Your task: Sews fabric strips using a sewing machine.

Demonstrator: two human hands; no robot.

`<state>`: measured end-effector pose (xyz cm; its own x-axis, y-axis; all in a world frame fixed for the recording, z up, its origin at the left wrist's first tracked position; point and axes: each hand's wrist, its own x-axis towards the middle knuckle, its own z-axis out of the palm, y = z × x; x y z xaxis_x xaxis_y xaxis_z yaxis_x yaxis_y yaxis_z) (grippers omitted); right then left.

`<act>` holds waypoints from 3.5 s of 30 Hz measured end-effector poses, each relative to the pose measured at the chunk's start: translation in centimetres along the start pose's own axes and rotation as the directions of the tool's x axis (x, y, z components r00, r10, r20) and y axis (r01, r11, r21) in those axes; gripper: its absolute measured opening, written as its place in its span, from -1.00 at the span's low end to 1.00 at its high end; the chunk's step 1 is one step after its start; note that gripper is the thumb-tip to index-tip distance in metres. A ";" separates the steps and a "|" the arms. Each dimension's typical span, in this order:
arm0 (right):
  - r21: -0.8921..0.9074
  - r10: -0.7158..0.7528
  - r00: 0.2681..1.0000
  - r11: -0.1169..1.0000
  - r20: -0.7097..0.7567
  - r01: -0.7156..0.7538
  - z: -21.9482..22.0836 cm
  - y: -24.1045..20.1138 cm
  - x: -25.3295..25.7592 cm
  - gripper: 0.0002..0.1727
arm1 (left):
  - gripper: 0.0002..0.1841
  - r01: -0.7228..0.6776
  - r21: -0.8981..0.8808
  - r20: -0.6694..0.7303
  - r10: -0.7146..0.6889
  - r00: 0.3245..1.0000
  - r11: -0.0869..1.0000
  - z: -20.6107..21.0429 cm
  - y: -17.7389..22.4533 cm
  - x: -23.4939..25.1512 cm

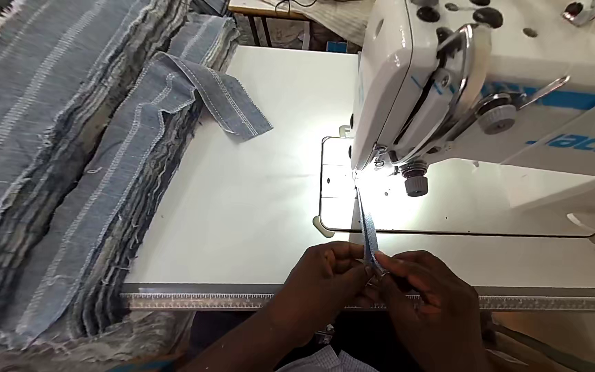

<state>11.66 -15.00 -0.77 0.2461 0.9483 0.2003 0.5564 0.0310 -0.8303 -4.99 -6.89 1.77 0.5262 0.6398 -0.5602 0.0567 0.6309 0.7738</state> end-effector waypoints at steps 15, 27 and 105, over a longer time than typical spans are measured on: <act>-0.260 -0.391 0.908 0.870 0.152 0.419 -1.2 1.7 2.6 -0.69 | -0.69 0.011 0.008 0.138 -0.012 0.990 1.000 -0.9 -0.4 0.4; -0.102 -0.381 0.924 0.919 0.016 0.381 -0.5 1.7 4.7 -0.77 | -0.55 -0.529 0.839 0.392 0.817 0.423 -0.129 -2.9 -1.1 1.0; -0.568 -0.430 0.903 0.748 -0.022 0.343 -2.5 9.3 -0.9 -0.65 | -0.37 0.155 0.987 -0.132 0.703 0.699 0.031 -16.9 10.5 7.3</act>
<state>18.60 -16.33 -7.41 0.0000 0.8358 0.5491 0.9515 0.1690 -0.2572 -14.90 11.85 0.78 0.2956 0.9486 0.1130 0.9212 -0.3144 0.2291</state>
